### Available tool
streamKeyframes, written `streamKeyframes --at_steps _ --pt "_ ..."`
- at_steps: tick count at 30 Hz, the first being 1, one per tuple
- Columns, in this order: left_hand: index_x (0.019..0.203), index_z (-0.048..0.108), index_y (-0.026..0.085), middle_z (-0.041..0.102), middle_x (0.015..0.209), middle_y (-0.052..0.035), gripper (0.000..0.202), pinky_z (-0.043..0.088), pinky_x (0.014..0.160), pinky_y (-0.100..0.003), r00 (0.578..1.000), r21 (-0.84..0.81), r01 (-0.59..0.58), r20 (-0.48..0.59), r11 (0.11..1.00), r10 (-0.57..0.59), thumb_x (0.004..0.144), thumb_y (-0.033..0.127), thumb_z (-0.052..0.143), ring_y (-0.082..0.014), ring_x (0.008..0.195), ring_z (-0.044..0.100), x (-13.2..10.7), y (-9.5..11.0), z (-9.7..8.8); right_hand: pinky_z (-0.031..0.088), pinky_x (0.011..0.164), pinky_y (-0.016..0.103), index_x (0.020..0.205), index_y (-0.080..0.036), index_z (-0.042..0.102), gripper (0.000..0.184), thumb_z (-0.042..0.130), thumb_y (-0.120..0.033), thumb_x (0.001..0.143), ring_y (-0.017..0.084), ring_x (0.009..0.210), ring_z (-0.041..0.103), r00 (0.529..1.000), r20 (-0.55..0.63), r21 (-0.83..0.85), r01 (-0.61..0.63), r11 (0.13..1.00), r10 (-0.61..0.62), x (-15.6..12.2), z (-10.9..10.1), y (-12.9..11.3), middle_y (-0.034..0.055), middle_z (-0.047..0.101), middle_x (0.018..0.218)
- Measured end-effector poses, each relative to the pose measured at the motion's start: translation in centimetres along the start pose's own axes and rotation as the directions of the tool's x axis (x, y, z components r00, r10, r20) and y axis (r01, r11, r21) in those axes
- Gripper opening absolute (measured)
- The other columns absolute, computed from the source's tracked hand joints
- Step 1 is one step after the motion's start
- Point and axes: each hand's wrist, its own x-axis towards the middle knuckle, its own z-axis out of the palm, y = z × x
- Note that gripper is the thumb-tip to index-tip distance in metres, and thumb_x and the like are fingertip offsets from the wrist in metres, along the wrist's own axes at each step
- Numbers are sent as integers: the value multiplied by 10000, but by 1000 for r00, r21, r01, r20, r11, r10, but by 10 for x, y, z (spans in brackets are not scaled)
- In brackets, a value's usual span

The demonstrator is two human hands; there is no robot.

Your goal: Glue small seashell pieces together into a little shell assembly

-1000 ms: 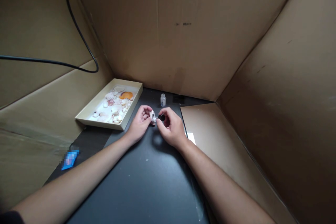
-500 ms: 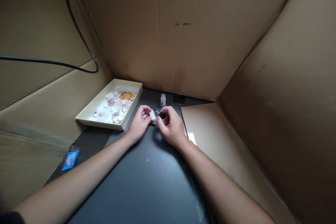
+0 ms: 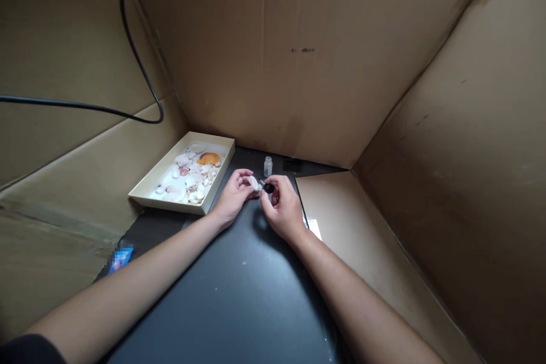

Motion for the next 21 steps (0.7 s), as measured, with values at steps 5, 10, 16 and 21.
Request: streamKeyframes --at_steps 5,10,16,21 --pt "980 472 190 550 853 20 346 561 699 -287 998 -108 56 42 993 -51 686 109 635 -99 765 581 6 2 -3 405 563 239 935 -206 525 143 572 -202 800 114 606 470 999 38 11 0 1000 -1 0 -2 2 -13 524 752" --pt "978 473 176 568 803 29 347 546 751 -279 995 -159 90 61 983 -81 685 78 631 -84 748 586 6 3 -5 404 555 243 1008 -202 524 200 575 -214 815 107 579 459 999 37 0 -29 1000 29 1 -1 4 -16 518 757" --pt "905 474 167 564 756 40 301 521 771 -266 993 -164 115 54 980 -108 673 85 647 -72 713 586 6 2 -5 407 560 240 942 -210 522 142 583 -208 813 111 604 469 999 35 18 -25 1000 24 -1 -4 1 -15 528 758" --pt "852 464 170 586 725 38 288 507 760 -255 993 -149 105 67 983 -96 660 106 669 -77 700 591 5 2 -4 403 540 242 985 -216 511 180 590 -231 823 105 576 462 999 -9 33 -49 998 50 -3 -5 1 -10 554 785"
